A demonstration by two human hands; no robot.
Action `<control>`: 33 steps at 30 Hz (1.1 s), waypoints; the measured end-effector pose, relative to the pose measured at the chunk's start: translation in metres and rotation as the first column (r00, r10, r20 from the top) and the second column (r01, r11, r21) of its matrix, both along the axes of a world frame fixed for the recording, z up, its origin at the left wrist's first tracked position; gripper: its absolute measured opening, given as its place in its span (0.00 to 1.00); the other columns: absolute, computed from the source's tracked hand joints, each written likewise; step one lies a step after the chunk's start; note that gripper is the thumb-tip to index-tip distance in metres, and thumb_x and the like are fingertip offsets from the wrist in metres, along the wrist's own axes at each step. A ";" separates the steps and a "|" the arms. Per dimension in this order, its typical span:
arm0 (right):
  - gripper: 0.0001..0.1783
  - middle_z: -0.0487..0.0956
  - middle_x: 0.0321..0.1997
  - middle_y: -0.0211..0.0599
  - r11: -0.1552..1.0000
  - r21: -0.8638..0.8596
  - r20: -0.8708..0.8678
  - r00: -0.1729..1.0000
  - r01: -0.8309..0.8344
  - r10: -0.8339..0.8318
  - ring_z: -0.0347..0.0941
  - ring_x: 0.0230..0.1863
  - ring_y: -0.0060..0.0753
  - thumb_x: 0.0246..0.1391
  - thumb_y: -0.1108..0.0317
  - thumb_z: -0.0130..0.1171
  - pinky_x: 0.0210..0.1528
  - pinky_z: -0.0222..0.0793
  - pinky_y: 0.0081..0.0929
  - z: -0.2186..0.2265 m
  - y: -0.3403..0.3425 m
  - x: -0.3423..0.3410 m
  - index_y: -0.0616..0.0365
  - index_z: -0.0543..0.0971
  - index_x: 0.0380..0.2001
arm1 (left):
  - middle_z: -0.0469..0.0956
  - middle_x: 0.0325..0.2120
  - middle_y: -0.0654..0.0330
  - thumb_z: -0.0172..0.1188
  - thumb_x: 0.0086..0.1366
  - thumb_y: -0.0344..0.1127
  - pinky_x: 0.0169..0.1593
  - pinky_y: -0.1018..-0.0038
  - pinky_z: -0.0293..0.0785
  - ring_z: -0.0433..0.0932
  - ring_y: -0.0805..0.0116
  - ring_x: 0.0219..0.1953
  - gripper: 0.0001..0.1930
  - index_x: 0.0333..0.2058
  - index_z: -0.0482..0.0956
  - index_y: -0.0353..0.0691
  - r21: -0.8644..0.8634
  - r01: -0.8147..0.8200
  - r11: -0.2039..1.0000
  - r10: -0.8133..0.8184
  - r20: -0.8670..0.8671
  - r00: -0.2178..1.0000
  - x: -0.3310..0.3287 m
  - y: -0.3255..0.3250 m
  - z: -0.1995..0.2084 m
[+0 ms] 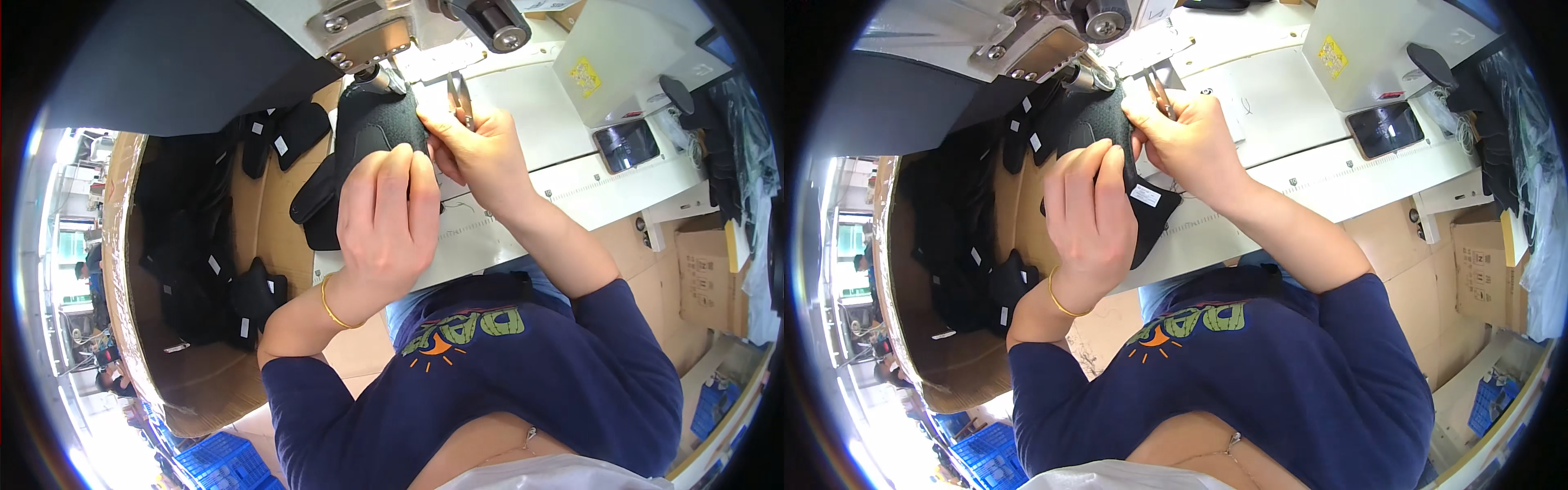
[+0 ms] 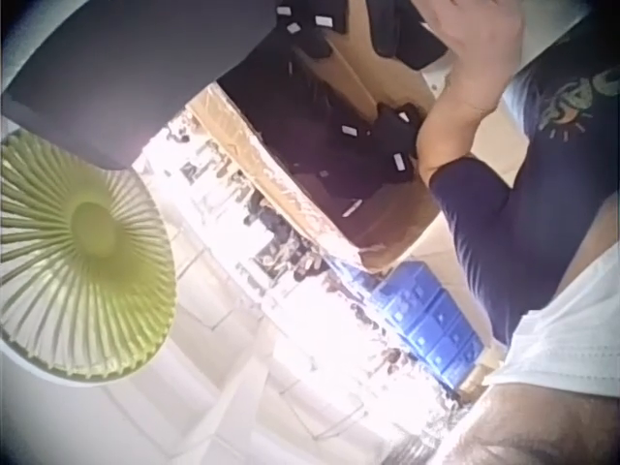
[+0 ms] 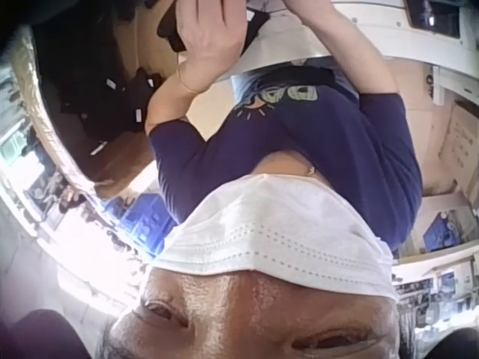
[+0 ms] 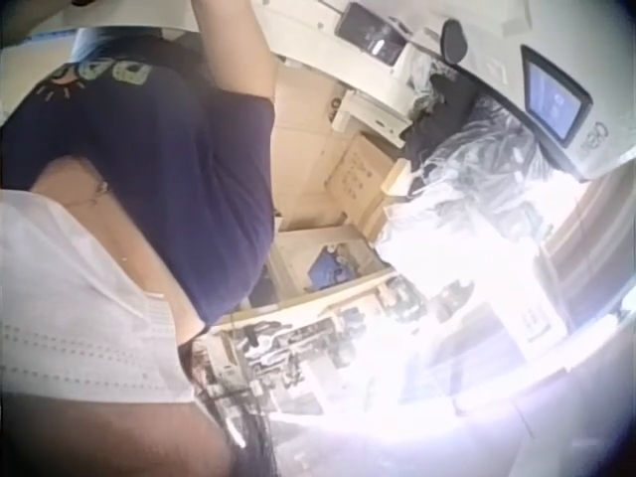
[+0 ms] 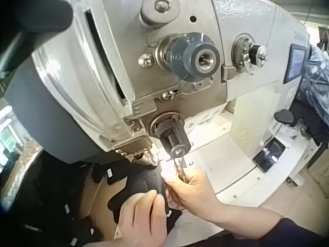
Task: The recorder is using a sewing machine to stitch together black fabric or leather shoe components.
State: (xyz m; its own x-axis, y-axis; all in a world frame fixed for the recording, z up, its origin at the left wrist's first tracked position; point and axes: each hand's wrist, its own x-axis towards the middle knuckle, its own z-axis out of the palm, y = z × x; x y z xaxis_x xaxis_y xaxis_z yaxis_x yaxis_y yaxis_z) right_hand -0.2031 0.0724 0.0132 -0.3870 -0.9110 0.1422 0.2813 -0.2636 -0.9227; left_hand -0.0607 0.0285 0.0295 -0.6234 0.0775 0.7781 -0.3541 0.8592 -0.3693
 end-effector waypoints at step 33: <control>0.17 0.79 0.24 0.34 0.974 -0.084 0.077 0.973 -0.212 0.218 0.69 0.19 0.16 0.70 0.60 0.43 0.21 0.63 0.15 -0.022 0.008 0.000 0.63 0.76 0.41 | 0.73 0.41 0.57 0.59 0.56 0.29 0.45 0.64 0.70 0.73 0.58 0.45 0.12 0.41 0.76 0.40 -0.048 -0.121 0.991 0.114 -0.130 0.985 -0.017 -0.056 -0.015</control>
State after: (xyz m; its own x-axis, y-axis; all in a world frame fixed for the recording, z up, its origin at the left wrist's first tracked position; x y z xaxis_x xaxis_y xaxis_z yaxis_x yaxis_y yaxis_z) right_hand -0.2036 0.0808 -0.0086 -0.1968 -0.9622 0.1881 0.4156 -0.2556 -0.8729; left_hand -0.0774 -0.0274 0.0149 -0.5277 0.0553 0.8476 -0.4980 0.7882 -0.3615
